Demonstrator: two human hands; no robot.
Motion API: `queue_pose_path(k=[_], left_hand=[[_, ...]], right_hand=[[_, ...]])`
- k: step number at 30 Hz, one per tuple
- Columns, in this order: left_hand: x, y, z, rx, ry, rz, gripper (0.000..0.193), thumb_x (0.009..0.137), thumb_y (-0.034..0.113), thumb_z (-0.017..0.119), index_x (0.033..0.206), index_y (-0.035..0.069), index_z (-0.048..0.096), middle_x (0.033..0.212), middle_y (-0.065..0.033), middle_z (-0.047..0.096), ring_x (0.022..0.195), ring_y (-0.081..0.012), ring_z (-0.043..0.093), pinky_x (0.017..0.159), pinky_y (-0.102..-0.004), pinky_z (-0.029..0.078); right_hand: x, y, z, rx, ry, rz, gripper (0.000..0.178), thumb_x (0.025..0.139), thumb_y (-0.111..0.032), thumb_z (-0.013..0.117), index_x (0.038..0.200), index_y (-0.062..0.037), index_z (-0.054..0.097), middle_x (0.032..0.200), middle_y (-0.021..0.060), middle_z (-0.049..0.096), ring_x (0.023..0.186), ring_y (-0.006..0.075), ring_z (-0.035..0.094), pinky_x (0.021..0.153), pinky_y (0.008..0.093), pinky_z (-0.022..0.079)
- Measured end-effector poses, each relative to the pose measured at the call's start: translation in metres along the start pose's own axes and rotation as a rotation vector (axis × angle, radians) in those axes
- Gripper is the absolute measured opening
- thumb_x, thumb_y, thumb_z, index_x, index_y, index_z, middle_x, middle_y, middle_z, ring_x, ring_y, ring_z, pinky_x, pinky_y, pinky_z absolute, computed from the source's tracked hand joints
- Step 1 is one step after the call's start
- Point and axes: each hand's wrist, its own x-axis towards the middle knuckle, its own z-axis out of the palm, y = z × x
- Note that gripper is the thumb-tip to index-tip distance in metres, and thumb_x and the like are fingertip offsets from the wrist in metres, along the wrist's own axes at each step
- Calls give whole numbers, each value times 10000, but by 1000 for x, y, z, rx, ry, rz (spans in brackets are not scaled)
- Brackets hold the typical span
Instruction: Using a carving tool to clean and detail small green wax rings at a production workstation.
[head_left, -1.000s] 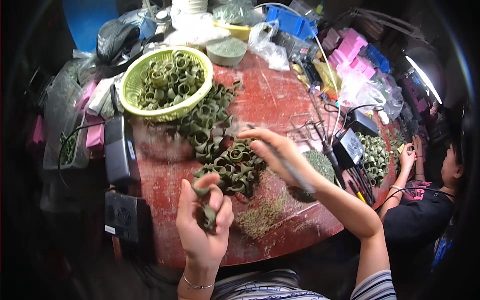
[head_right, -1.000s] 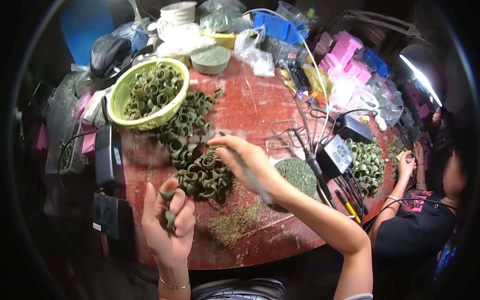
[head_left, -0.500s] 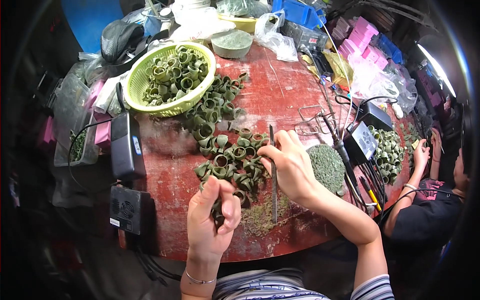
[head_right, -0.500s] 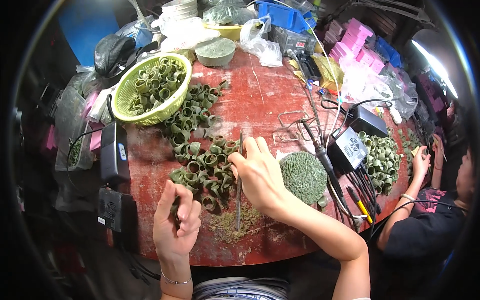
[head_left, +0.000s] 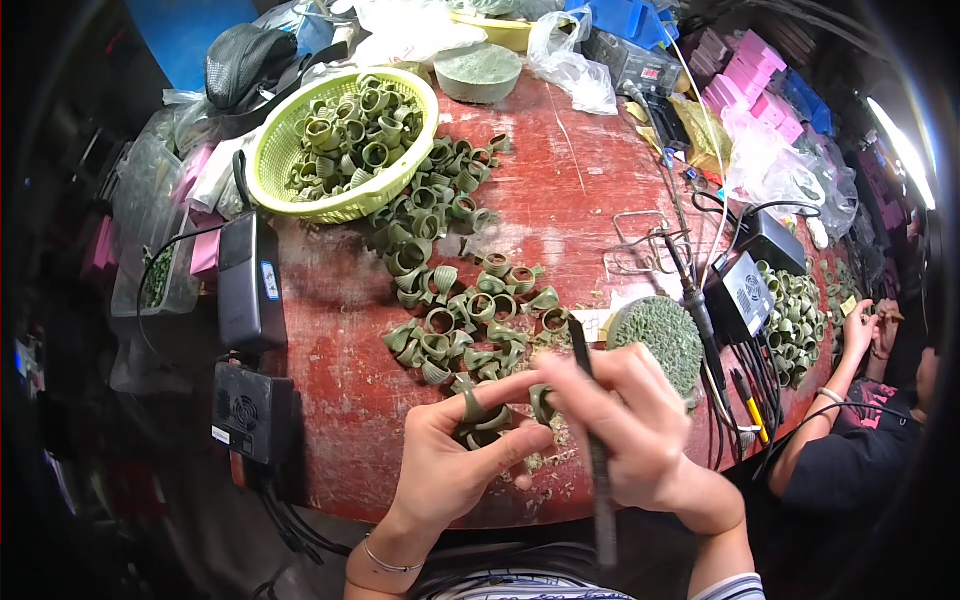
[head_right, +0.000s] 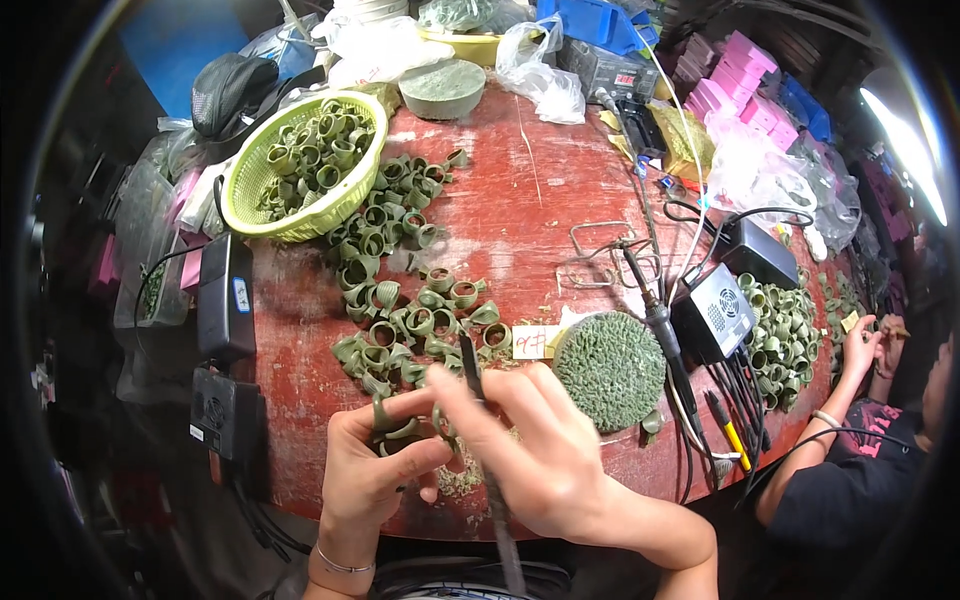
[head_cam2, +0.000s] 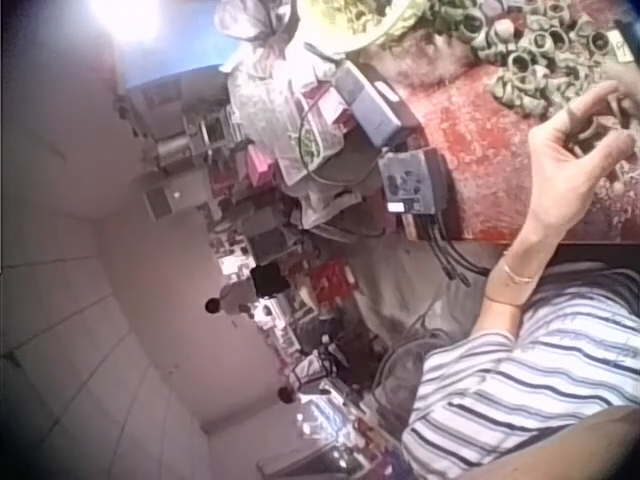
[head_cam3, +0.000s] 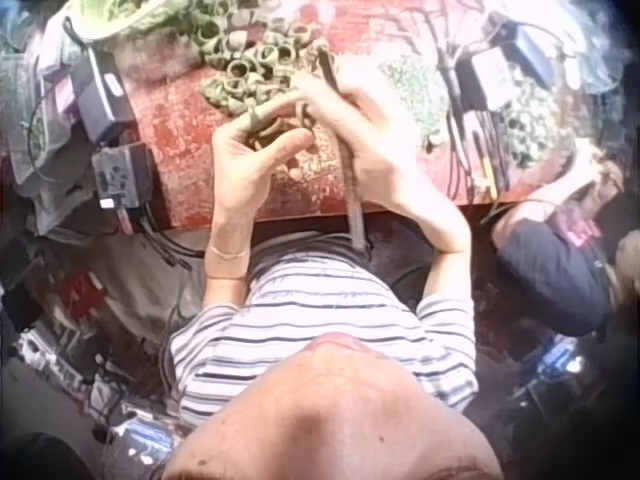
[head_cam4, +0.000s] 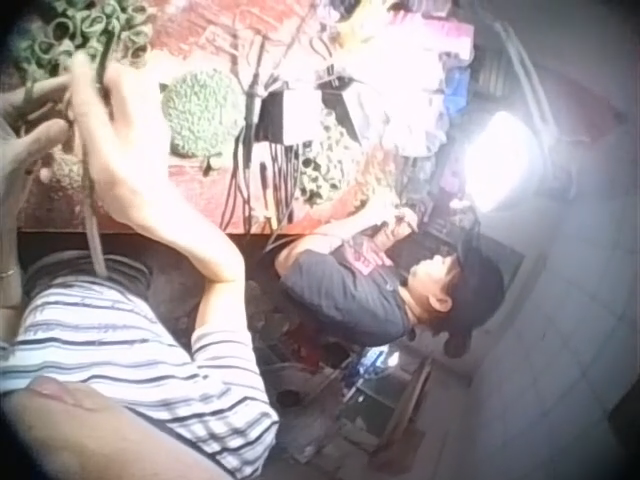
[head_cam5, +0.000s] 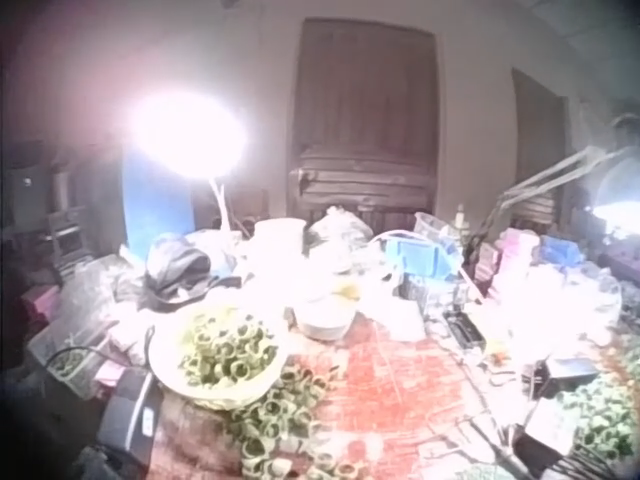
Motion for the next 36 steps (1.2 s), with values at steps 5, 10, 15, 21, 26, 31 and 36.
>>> queue_pose_path(k=[5, 10, 15, 21, 26, 31, 36], left_hand=[[1, 4, 0, -51, 29, 0, 389, 782, -47, 613, 1161, -5, 536, 910, -93, 633, 729, -103, 609, 539, -204, 506], [1, 3, 4, 103, 37, 70, 389, 765, -52, 631, 1143, -8, 550, 874, -79, 627, 669, -86, 592, 516, -198, 485], [1, 0, 4, 223, 53, 171, 377, 749, -51, 648, 1115, -11, 568, 834, -68, 617, 604, -70, 566, 495, -192, 462], [-2, 4, 4, 160, 35, 116, 360, 759, -43, 641, 1110, -20, 567, 784, -57, 614, 577, -63, 560, 491, -185, 449], [-3, 6, 0, 140, 27, 57, 352, 779, -32, 627, 1124, -23, 556, 761, -47, 601, 570, -55, 550, 487, -181, 447], [-1, 7, 4, 77, -1, 47, 347, 794, -36, 605, 1136, -19, 549, 763, -46, 594, 566, -52, 539, 481, -181, 448], [0, 9, 4, 84, -19, 72, 341, 801, -34, 594, 1139, -10, 551, 758, -42, 585, 553, -49, 529, 473, -178, 443]], right_hand=[[-13, -3, -8, 412, 97, 167, 336, 749, 25, 636, 1077, 48, 566, 771, 141, 651, 632, 222, 646, 545, 273, 517], [-21, 3, -6, 743, 47, 261, 209, 761, -7, 647, 961, 22, 595, 780, 150, 656, 641, 223, 659, 537, 285, 528], [-19, 8, -3, 798, -1, 261, 199, 758, -21, 657, 943, 18, 594, 784, 144, 654, 628, 235, 653, 552, 301, 531], [-24, 7, 1, 764, 52, 263, 202, 750, -3, 655, 941, 23, 596, 800, 162, 649, 664, 253, 652, 567, 311, 531], [-24, 5, 6, 657, 121, 303, 163, 751, -52, 667, 906, -14, 633, 788, 133, 656, 670, 235, 652, 562, 298, 527], [-27, 3, -3, 626, 166, 367, 143, 746, -67, 676, 879, -22, 646, 759, 117, 658, 639, 222, 650, 546, 291, 521], [-24, 1, 0, 760, 69, 393, 192, 736, -40, 685, 914, -3, 626, 753, 128, 653, 616, 226, 646, 529, 299, 521]])
